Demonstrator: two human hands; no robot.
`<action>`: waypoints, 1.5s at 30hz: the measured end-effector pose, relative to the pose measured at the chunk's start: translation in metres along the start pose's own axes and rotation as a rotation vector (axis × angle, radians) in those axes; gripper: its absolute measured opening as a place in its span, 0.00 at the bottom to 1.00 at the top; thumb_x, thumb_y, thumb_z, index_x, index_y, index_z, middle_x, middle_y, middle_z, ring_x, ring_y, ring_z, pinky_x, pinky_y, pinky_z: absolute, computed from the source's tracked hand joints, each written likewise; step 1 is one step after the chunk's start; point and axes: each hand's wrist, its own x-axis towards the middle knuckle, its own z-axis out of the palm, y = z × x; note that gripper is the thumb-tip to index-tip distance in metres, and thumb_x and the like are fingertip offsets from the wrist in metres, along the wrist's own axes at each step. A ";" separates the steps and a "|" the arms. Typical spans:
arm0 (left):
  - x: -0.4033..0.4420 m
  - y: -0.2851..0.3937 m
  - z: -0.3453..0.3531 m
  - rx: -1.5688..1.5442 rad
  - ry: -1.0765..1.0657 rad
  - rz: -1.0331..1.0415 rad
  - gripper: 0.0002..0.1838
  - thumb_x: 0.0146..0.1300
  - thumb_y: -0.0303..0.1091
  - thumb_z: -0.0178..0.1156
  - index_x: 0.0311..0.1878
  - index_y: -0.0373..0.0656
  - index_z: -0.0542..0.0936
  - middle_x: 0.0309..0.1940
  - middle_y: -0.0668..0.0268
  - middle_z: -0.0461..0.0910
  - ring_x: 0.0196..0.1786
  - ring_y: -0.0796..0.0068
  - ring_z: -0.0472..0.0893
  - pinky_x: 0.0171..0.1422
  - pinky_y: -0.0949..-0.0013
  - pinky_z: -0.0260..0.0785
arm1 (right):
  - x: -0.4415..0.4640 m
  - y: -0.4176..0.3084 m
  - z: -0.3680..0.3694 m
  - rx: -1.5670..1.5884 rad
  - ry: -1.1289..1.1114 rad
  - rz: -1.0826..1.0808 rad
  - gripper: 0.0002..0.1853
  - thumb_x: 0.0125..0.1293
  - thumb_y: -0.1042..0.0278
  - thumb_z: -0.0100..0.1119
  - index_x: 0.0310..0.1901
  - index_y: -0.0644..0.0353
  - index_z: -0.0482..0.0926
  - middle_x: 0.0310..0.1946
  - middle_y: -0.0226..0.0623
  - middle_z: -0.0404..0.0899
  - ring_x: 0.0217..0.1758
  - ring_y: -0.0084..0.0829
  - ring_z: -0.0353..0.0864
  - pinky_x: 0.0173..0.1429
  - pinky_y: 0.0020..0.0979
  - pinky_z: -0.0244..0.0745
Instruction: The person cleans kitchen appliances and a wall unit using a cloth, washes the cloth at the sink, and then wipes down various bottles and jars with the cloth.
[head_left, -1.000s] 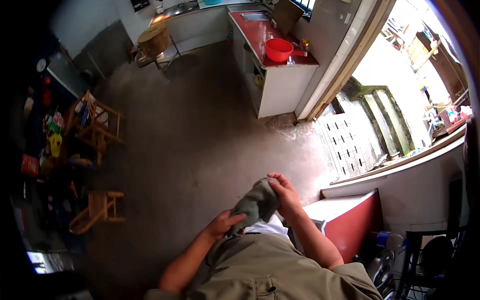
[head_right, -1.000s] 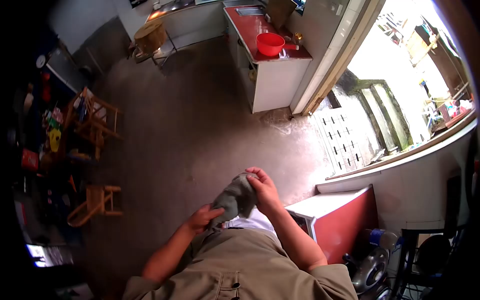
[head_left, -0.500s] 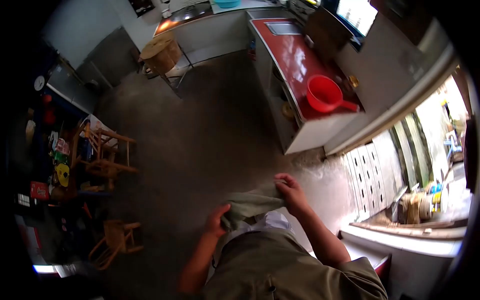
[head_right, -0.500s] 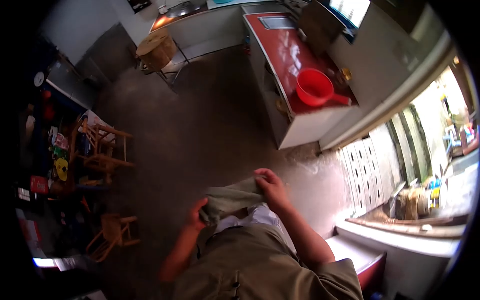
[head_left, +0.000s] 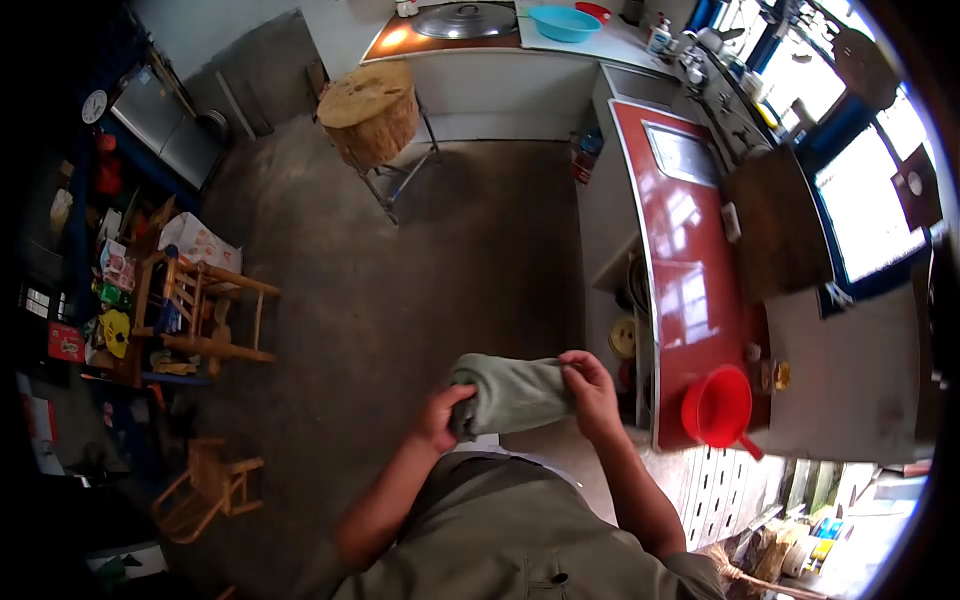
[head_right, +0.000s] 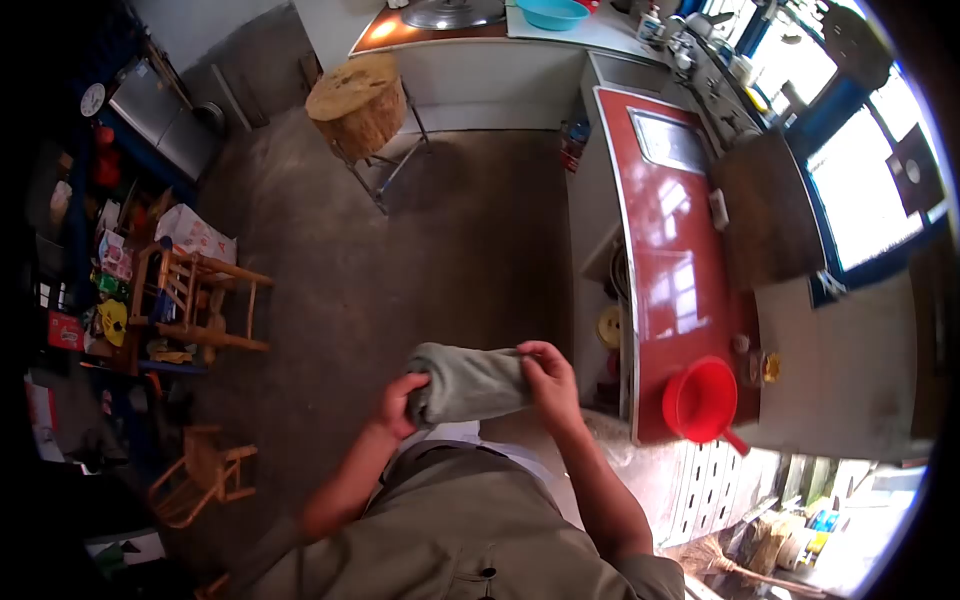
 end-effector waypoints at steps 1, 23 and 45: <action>0.034 0.020 0.019 0.003 0.031 -0.090 0.19 0.65 0.29 0.53 0.58 0.36 0.74 0.51 0.60 0.79 0.53 0.69 0.80 0.62 0.63 0.71 | 0.027 -0.012 -0.003 0.007 0.038 -0.014 0.08 0.68 0.78 0.51 0.45 0.59 0.77 0.40 0.25 0.76 0.44 0.15 0.72 0.52 0.19 0.66; 0.542 0.294 0.252 0.033 -0.158 -0.169 0.22 0.70 0.44 0.52 0.60 0.40 0.73 0.54 0.60 0.79 0.55 0.62 0.79 0.61 0.55 0.71 | 0.578 -0.246 -0.075 -0.246 0.149 -0.196 0.10 0.69 0.73 0.51 0.51 0.56 0.74 0.32 0.22 0.73 0.32 0.13 0.67 0.34 0.18 0.62; 1.038 0.346 0.442 0.333 -0.227 -0.631 0.20 0.68 0.39 0.55 0.61 0.43 0.71 0.53 0.62 0.78 0.53 0.65 0.79 0.54 0.55 0.74 | 0.950 -0.463 -0.369 -0.423 0.842 0.025 0.27 0.74 0.46 0.38 0.50 0.66 0.74 0.24 0.35 0.77 0.22 0.25 0.75 0.28 0.27 0.71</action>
